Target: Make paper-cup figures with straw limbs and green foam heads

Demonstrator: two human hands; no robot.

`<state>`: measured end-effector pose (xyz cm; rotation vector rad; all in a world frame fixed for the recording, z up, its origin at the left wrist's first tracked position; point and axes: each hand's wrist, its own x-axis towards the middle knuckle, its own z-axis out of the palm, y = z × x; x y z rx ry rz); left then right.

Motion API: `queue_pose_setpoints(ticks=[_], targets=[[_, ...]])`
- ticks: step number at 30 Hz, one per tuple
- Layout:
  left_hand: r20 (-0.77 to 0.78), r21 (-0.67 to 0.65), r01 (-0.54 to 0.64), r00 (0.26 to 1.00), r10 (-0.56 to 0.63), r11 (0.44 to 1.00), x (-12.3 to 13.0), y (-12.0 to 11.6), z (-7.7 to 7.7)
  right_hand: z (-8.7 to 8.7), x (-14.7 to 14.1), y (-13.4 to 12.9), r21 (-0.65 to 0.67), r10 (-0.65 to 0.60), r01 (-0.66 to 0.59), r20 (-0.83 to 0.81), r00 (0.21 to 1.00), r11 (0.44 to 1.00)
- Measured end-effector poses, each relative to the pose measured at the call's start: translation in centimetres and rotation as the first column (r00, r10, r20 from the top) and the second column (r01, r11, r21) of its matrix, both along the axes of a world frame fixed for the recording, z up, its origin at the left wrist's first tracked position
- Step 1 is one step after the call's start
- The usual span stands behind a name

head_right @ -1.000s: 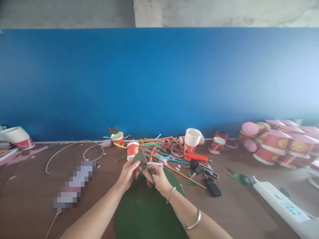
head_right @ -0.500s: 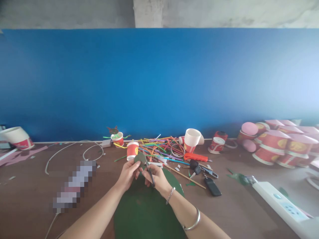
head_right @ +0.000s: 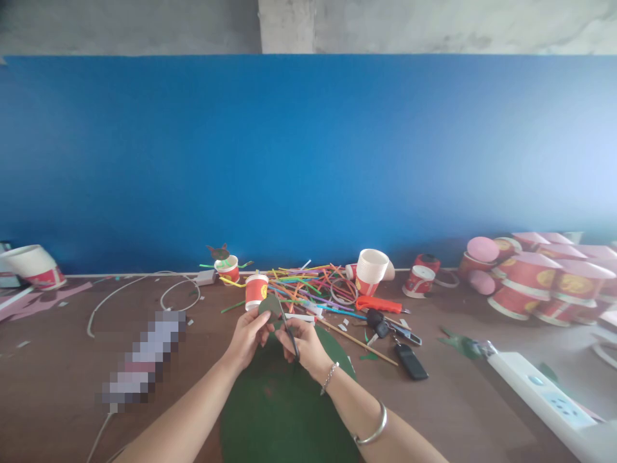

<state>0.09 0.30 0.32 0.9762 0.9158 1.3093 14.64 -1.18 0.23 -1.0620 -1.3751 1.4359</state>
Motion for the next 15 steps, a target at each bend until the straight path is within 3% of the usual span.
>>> queue_pose_setpoints(ticks=[15], targets=[[0.008, 0.021, -0.025, 1.000, 0.025, 0.999, 0.01, 0.09, -0.22, 0.22, 0.00, -0.13, -0.029, 0.015, -0.014, 0.011, 1.000, 0.999]])
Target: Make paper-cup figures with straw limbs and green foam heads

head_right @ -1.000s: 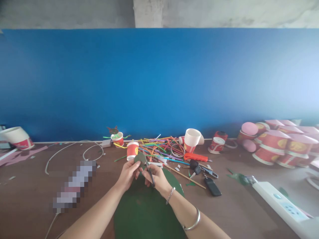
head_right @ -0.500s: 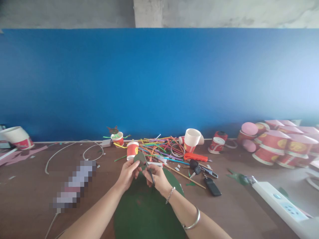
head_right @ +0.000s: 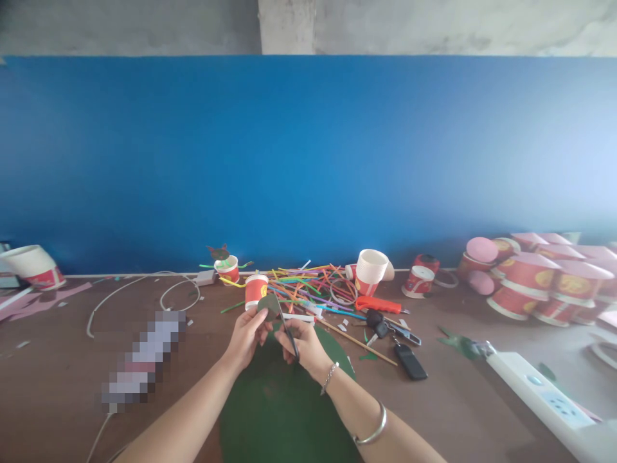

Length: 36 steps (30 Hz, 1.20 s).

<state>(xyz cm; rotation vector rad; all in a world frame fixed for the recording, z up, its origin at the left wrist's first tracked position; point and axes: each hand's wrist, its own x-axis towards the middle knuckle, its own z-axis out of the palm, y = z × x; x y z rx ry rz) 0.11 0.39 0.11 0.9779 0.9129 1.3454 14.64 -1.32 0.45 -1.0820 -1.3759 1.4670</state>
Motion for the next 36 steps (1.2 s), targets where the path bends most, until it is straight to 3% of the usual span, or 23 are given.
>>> queue_pose_setpoints(ticks=[29, 36], targets=[[-0.008, -0.005, -0.010, 1.000, 0.010, 1.000, 0.06, -0.01, -0.02, 0.28, 0.01, -0.13, 0.030, -0.009, 0.008, 0.030, 1.000, 1.000], [-0.007, -0.007, -0.014, 1.000, 0.014, 1.000, 0.06, -0.06, 0.17, -0.48, -0.06, 0.06, -0.012, -0.038, 0.038, -0.014, 0.999, 0.999]])
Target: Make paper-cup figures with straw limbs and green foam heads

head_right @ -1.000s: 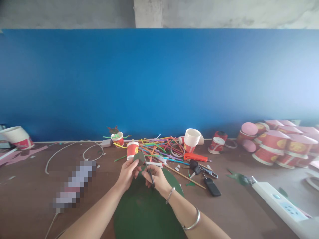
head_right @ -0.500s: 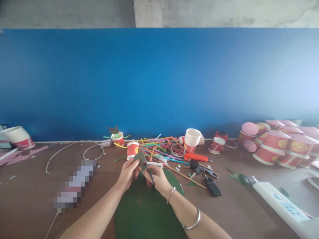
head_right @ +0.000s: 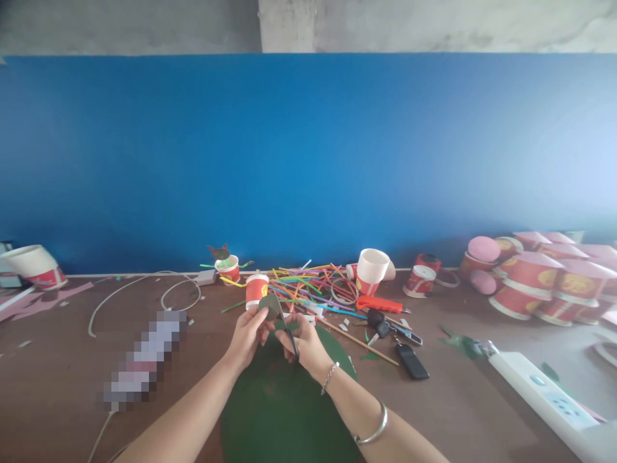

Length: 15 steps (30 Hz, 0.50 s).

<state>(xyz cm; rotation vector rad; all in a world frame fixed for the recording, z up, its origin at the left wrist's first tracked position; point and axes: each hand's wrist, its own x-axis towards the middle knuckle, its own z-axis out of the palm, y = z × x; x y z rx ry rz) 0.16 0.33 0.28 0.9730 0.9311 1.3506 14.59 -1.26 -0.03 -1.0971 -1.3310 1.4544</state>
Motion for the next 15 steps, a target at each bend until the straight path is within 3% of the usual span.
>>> queue_pose_setpoints(ticks=[11, 15], targets=[[0.007, -0.023, -0.032, 0.999, 0.032, 0.999, 0.12, -0.09, 0.11, 0.43, 0.04, -0.09, -0.011, 0.018, -0.018, 0.032, 0.999, 1.000], [-0.027, -0.013, 0.044, 0.999, -0.044, 0.999, 0.11, -0.20, 0.16, 0.42, 0.07, -0.11, -0.011, 0.035, -0.035, 0.028, 0.999, 0.999]])
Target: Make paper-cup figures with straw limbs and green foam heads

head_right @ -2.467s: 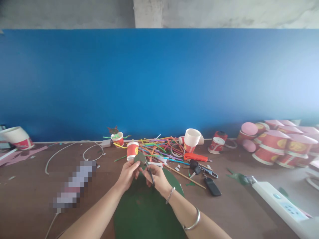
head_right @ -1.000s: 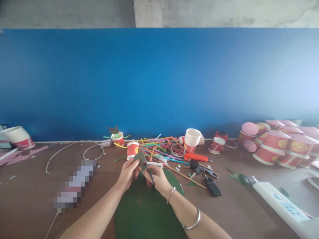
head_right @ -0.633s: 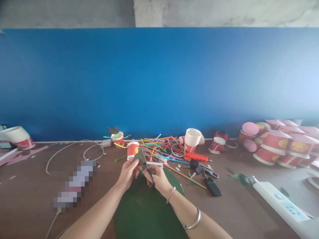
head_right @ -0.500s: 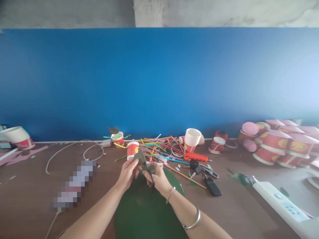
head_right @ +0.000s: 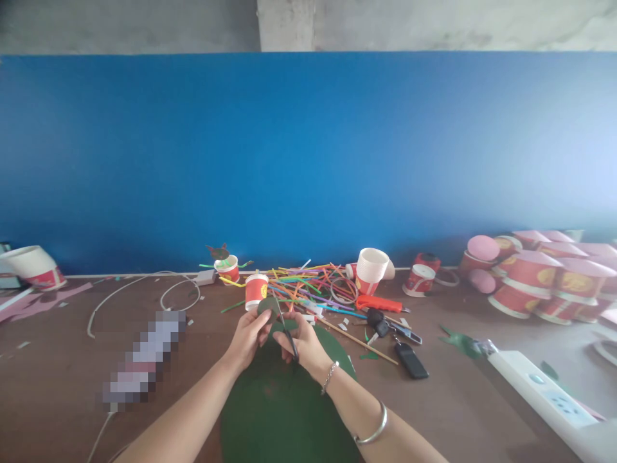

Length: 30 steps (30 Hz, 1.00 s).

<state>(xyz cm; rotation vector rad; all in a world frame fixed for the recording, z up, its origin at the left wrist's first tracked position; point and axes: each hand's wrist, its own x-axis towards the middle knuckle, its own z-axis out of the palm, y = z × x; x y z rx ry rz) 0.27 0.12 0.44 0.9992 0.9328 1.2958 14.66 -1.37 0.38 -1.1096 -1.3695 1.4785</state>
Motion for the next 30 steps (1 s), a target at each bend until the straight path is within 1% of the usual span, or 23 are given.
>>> queue_pose_setpoints(ticks=[2, 4, 11, 19, 23, 27, 30], targets=[[-0.012, 0.001, 0.032, 0.999, -0.032, 0.999, -0.03, -0.04, 0.08, -0.01, 0.01, -0.02, 0.004, 0.000, 0.000, -0.012, 1.000, 1.000], [-0.010, -0.005, 0.036, 0.999, -0.036, 0.999, -0.05, -0.07, 0.18, 0.00, 0.01, -0.04, 0.005, -0.007, 0.007, -0.018, 1.000, 1.000], [0.003, -0.011, 0.015, 1.000, -0.015, 1.000, -0.07, -0.06, 0.33, -0.13, 0.04, 0.04, -0.014, -0.014, 0.014, -0.008, 1.000, 1.000], [-0.029, 0.006, -0.020, 0.999, 0.020, 1.000, -0.01, -0.08, 0.18, -0.35, 0.05, 0.14, 0.000, -0.007, 0.007, -0.015, 1.000, 1.000], [-0.009, 0.010, -0.032, 0.999, 0.032, 0.999, 0.00, -0.03, 0.15, -0.47, 0.05, 0.19, 0.007, -0.003, 0.003, -0.021, 1.000, 1.000], [0.003, 0.009, -0.033, 0.999, 0.033, 0.999, -0.05, 0.05, 0.09, -0.31, 0.07, 0.15, 0.003, -0.003, 0.003, -0.011, 1.000, 1.000], [-0.006, 0.013, -0.003, 1.000, 0.003, 1.000, -0.12, 0.09, -0.02, -0.09, 0.06, 0.10, -0.011, 0.001, -0.001, -0.004, 1.000, 1.000]])
